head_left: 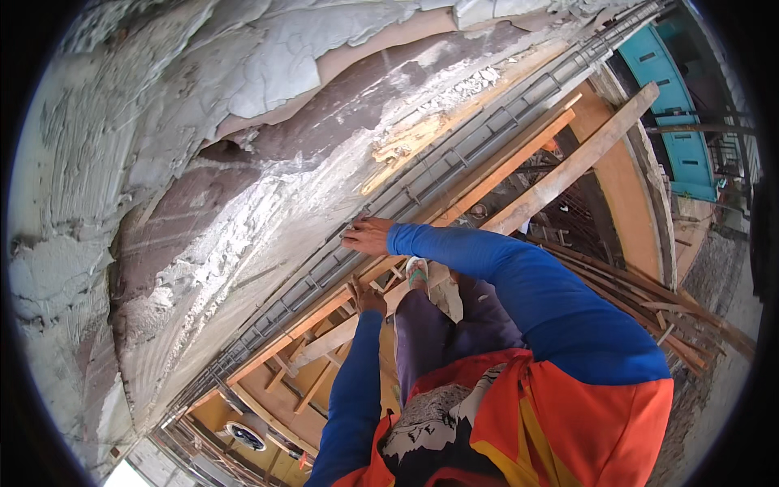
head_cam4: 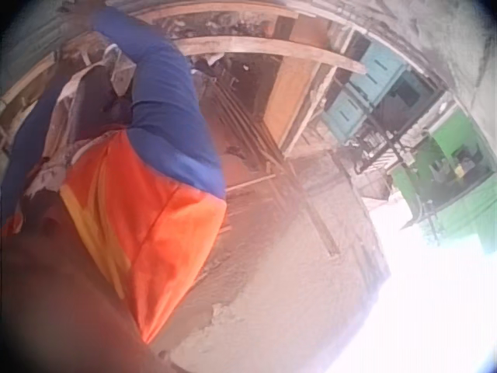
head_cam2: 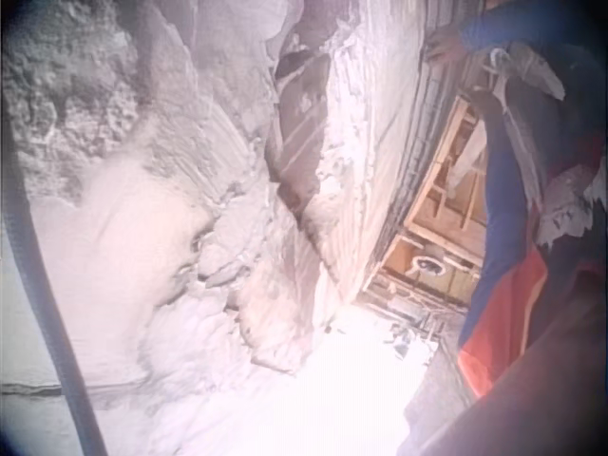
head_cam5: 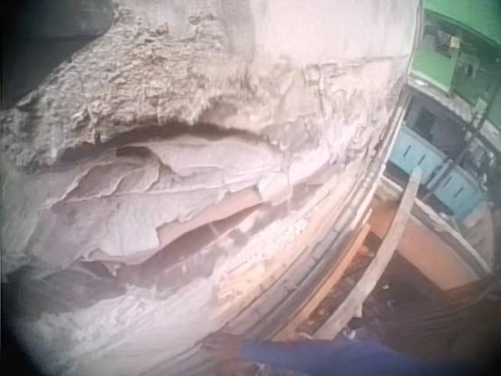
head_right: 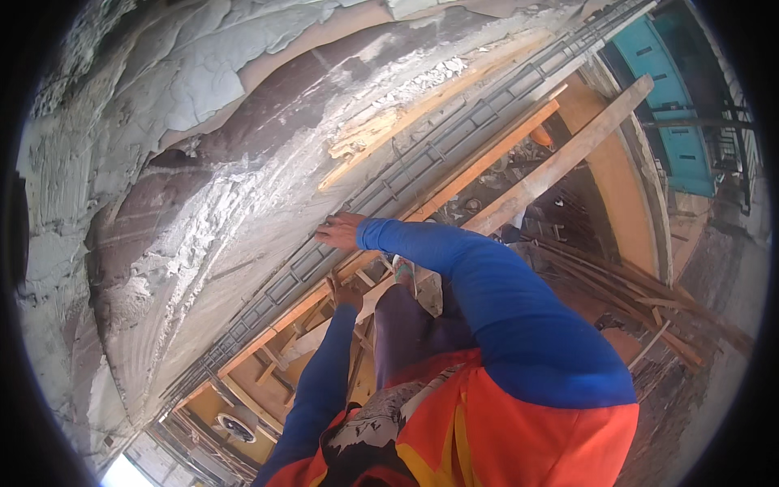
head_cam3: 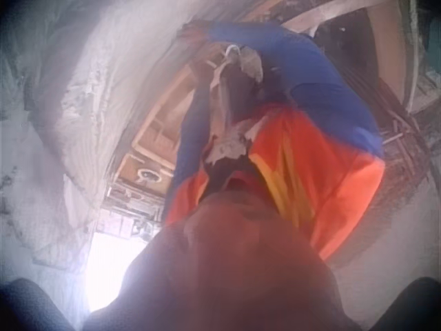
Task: The person is working on a construction site, assembling a rebar framework. They use a hammer to secure metal ties around the rebar intersections and adjust the position of the steel bars. The person also handles wooden planks and a bucket of tools while working on the structure.
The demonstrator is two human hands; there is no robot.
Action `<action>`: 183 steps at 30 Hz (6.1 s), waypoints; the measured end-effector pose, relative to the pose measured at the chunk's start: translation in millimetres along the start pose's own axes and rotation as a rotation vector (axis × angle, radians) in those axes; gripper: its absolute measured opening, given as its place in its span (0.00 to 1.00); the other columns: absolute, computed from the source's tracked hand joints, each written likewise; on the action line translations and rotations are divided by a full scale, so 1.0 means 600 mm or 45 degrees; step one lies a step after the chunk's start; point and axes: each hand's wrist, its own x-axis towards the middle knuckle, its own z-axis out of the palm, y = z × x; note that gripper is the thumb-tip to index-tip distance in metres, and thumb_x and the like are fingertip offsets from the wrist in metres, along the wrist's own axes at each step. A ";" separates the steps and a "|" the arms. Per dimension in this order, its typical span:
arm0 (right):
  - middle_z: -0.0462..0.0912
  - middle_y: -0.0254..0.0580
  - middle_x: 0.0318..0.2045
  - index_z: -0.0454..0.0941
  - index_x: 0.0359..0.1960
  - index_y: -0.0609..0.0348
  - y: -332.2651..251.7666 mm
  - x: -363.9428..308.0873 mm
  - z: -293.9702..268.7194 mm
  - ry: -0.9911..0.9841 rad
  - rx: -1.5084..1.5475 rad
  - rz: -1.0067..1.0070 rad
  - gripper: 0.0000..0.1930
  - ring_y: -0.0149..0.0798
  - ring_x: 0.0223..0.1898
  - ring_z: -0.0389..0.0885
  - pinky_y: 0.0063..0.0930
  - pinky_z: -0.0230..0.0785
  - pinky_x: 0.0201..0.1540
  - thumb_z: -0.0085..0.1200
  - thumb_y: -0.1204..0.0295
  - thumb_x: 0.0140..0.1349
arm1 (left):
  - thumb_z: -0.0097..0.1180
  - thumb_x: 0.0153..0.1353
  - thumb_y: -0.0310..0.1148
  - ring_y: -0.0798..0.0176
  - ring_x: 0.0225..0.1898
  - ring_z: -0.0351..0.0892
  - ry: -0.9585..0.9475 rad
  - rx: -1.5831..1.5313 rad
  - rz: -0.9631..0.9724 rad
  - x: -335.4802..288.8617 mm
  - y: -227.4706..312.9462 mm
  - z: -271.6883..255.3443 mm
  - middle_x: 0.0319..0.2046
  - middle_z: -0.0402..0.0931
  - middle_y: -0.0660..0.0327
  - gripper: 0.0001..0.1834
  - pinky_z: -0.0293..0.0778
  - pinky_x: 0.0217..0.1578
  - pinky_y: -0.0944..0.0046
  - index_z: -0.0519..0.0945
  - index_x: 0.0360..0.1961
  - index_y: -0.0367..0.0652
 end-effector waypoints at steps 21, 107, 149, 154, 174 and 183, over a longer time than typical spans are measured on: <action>0.76 0.48 0.53 0.70 0.54 0.55 -0.222 -0.113 -0.098 0.568 0.394 0.620 0.13 0.52 0.54 0.75 0.42 0.74 0.54 0.46 0.74 0.69 | 0.43 0.72 0.36 0.50 0.69 0.62 -0.118 -1.189 -0.078 0.013 -0.067 -0.086 0.60 0.72 0.49 0.19 0.67 0.61 0.51 0.70 0.59 0.38; 0.69 0.36 0.23 0.65 0.54 0.57 -0.243 -0.221 -0.028 3.034 2.104 2.006 0.19 0.29 0.17 0.66 0.27 0.60 0.19 0.44 0.54 0.75 | 0.74 0.46 0.38 0.35 0.67 0.62 0.089 0.181 1.445 0.302 0.748 -0.086 0.66 0.60 0.33 0.55 0.60 0.68 0.50 0.55 0.72 0.36; 0.64 0.29 0.21 0.64 0.51 0.54 -0.264 -0.269 -0.035 2.556 2.625 1.587 0.16 0.25 0.15 0.63 0.25 0.58 0.14 0.45 0.56 0.75 | 0.72 0.47 0.35 0.38 0.63 0.66 0.061 0.145 1.569 0.316 0.730 -0.083 0.61 0.66 0.38 0.49 0.62 0.66 0.53 0.60 0.68 0.29; 0.64 0.30 0.20 0.66 0.48 0.56 -0.292 -0.343 -0.063 3.387 2.092 1.732 0.16 0.25 0.14 0.62 0.25 0.57 0.14 0.41 0.55 0.76 | 0.71 0.47 0.34 0.38 0.62 0.68 0.067 0.038 1.581 0.350 0.739 -0.084 0.60 0.67 0.38 0.47 0.64 0.65 0.51 0.61 0.67 0.32; 0.64 0.30 0.21 0.67 0.48 0.52 -0.285 -0.289 -0.041 2.591 2.591 1.754 0.16 0.26 0.14 0.60 0.26 0.57 0.15 0.41 0.53 0.76 | 0.71 0.47 0.37 0.36 0.66 0.62 0.123 0.094 1.506 0.310 0.749 -0.088 0.65 0.61 0.38 0.51 0.61 0.67 0.48 0.57 0.71 0.40; 0.59 0.27 0.18 0.68 0.48 0.53 -0.439 -0.419 0.016 2.696 1.985 2.332 0.19 0.24 0.13 0.57 0.23 0.54 0.13 0.41 0.50 0.76 | 0.72 0.52 0.51 0.33 0.75 0.41 0.205 0.100 1.112 0.221 0.723 -0.104 0.74 0.41 0.33 0.58 0.44 0.73 0.39 0.49 0.76 0.47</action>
